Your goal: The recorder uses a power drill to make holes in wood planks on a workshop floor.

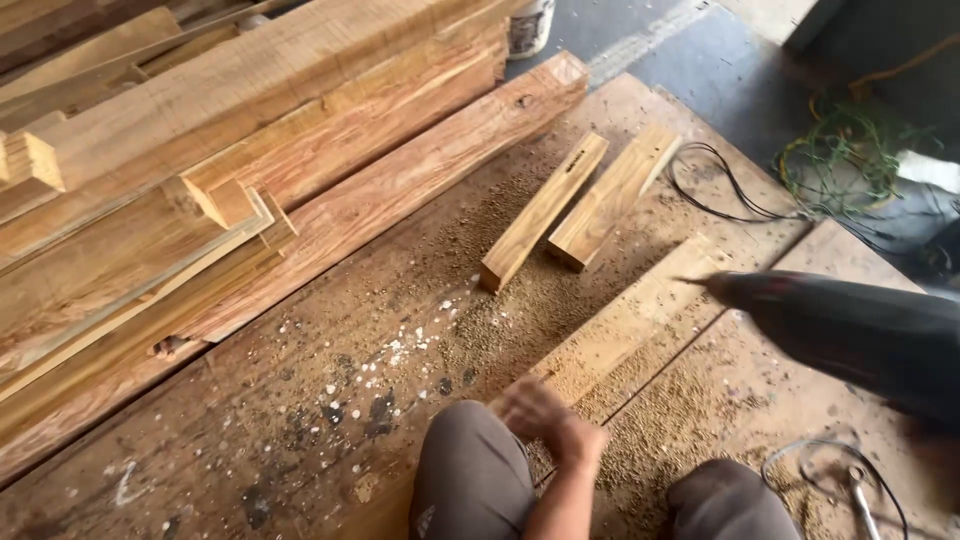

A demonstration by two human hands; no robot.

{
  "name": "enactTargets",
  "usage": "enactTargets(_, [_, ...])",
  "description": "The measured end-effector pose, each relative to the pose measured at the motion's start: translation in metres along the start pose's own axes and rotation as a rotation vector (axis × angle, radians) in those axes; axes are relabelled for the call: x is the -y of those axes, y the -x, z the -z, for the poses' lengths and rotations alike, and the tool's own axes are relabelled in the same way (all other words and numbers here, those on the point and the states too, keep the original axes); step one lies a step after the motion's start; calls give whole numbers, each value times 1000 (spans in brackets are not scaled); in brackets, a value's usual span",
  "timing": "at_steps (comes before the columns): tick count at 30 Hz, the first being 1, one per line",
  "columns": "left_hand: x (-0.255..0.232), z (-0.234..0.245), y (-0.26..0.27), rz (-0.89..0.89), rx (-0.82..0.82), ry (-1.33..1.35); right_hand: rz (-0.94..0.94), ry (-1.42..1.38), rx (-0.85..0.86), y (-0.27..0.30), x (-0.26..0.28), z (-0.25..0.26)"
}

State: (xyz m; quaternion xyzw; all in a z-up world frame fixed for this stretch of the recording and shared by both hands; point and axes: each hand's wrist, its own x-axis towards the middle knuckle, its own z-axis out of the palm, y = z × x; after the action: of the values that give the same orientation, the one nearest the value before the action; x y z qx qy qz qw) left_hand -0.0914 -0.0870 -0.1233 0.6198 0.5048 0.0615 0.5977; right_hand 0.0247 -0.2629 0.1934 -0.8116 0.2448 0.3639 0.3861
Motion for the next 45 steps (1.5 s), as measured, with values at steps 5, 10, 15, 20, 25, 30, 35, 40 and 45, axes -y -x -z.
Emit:
enactTargets(5, [-53, -2, 27, -567, 1248, -857, 57, -138, -5, -79, -94, 84])
enactTargets(10, [-107, 46, 52, -944, 656, -270, 118, -153, -21, -106, -236, 116])
enactTargets(15, [-165, 101, 55, -1426, 836, -143, 73, 160, 11, 51, -67, -31])
enactTargets(20, [-150, 108, 1, -1154, 942, -110, 142, 463, 165, 98, 23, -105])
enactTargets(25, [-157, 116, -22, -932, 1048, 37, 257, 506, 148, 79, 45, -131])
enactTargets(30, [-161, 117, -24, -968, 961, -130, 136, 442, 155, 67, 49, -142])
enactTargets(35, [-156, 114, -26, -884, 1030, -40, 124, 482, 110, 59, 46, -147])
enactTargets(40, [-155, 111, -28, -894, 1029, -21, 177, 491, 90, 57, 46, -148])
enactTargets(45, [-153, 108, -30, -911, 1002, -96, 175, 499, 85, 54, 46, -148])
